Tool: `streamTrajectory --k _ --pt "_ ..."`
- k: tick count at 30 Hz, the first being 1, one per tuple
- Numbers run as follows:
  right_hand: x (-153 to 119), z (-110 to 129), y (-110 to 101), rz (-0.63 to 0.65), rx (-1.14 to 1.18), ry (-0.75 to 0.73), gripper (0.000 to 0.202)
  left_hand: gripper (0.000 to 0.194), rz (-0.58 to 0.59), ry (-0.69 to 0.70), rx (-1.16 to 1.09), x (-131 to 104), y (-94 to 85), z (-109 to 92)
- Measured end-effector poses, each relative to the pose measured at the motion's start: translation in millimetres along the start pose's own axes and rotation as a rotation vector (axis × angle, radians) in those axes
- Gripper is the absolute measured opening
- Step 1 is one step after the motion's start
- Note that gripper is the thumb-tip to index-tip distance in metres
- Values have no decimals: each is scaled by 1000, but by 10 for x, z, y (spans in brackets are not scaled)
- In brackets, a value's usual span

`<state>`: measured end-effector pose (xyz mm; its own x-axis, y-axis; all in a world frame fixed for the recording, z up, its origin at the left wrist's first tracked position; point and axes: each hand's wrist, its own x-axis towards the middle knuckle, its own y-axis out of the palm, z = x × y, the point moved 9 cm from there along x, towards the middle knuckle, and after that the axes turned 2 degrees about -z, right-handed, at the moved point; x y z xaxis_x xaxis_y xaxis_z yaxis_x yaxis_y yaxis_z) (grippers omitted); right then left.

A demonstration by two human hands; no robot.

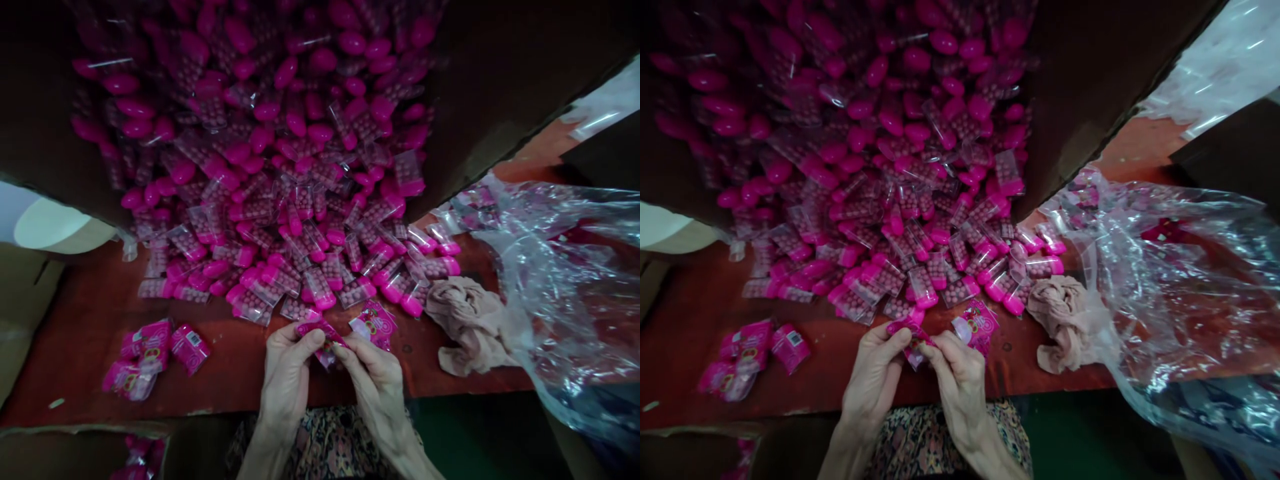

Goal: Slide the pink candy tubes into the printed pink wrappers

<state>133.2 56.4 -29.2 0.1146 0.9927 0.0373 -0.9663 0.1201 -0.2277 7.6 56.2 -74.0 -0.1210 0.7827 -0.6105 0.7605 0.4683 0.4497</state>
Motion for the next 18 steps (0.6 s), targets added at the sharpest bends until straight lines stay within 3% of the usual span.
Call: streamTrajectory --k 5,11,15,18 --pt "-13 203 84 76 -136 -259 18 13 -49 70 22 -24 -148 -104" --pt "114 338 224 233 -244 -437 17 19 -148 96 -58 -15 -389 -236" --pt "377 264 236 183 -651 -524 38 21 -216 94 -136 -9 -545 -318" --pt "511 125 367 283 -941 -566 50 21 -204 49 -179 -9 -536 -277"
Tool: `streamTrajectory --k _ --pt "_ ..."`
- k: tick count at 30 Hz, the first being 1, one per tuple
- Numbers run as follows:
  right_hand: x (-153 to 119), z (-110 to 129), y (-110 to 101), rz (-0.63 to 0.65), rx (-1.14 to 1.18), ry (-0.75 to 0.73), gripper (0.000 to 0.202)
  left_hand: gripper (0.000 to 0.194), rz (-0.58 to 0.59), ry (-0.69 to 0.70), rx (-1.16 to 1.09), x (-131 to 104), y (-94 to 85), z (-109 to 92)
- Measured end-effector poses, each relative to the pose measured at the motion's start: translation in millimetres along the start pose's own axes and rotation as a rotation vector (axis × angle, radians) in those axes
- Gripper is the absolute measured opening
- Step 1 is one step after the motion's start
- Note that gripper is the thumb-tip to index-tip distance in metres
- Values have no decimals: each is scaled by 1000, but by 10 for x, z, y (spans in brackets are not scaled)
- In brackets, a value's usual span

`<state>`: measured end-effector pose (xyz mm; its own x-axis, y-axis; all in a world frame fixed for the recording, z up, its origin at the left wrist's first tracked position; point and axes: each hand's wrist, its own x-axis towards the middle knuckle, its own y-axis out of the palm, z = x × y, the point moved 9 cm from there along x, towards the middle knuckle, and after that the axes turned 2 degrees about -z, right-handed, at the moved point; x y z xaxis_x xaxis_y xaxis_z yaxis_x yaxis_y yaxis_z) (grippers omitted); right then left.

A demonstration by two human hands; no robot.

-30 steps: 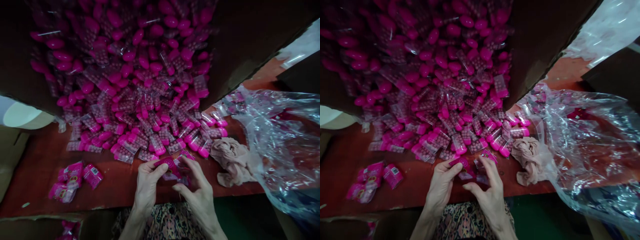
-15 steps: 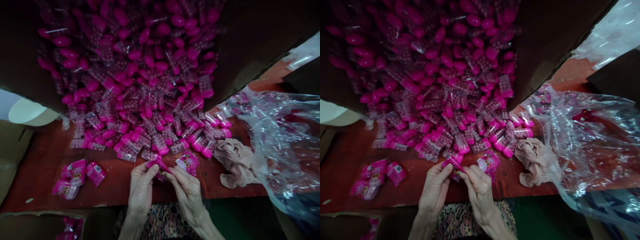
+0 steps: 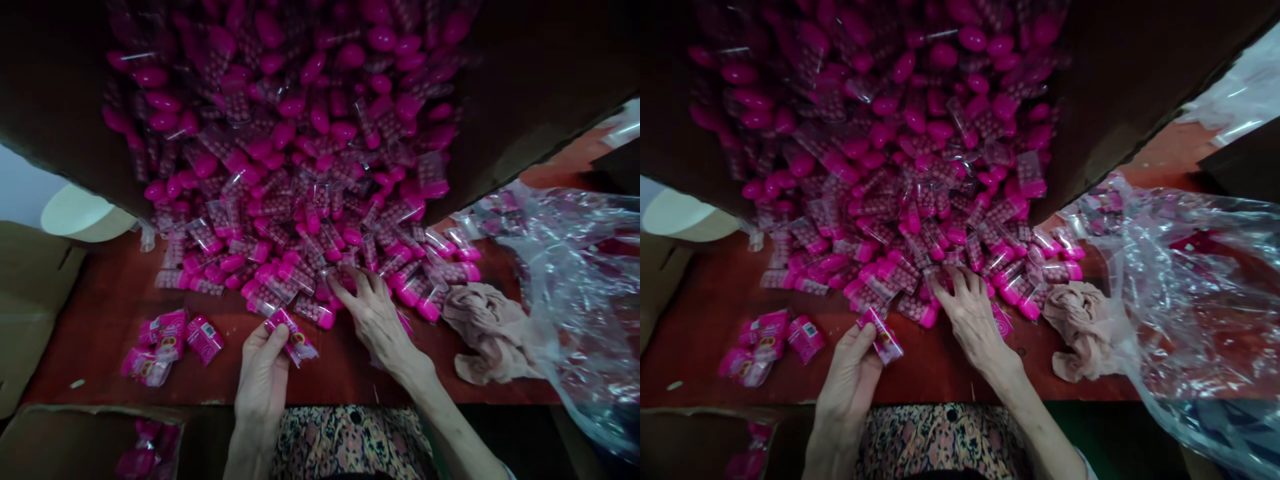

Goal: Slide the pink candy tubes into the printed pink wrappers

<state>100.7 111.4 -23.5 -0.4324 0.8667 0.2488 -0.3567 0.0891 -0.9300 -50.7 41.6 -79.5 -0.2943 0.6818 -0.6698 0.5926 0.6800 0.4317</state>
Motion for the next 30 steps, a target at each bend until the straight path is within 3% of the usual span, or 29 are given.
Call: streamTrajectory --k 5,12,16,20,23,27,30 --pt "8 23 96 44 23 -100 46 21 -12 -108 -95 -11 58 156" --pt "-39 19 78 -25 226 -9 44 10 8 -97 -192 34 178 101" --pt "-3 45 -105 -161 278 26 33 13 -82 -81 -202 52 155 50" --pt "-71 -159 -361 -246 393 265 25 23 -118 -60 -219 57 160 -25" --pt "-157 -215 -365 -98 554 392 21 23 -129 -37 -238 64 174 -68" --pt "-247 -1 -229 144 683 330 20 20 -116 -19 -250 72 206 -68" --pt "-326 119 -91 227 740 348 36 12 -78 7 -232 62 235 -68"
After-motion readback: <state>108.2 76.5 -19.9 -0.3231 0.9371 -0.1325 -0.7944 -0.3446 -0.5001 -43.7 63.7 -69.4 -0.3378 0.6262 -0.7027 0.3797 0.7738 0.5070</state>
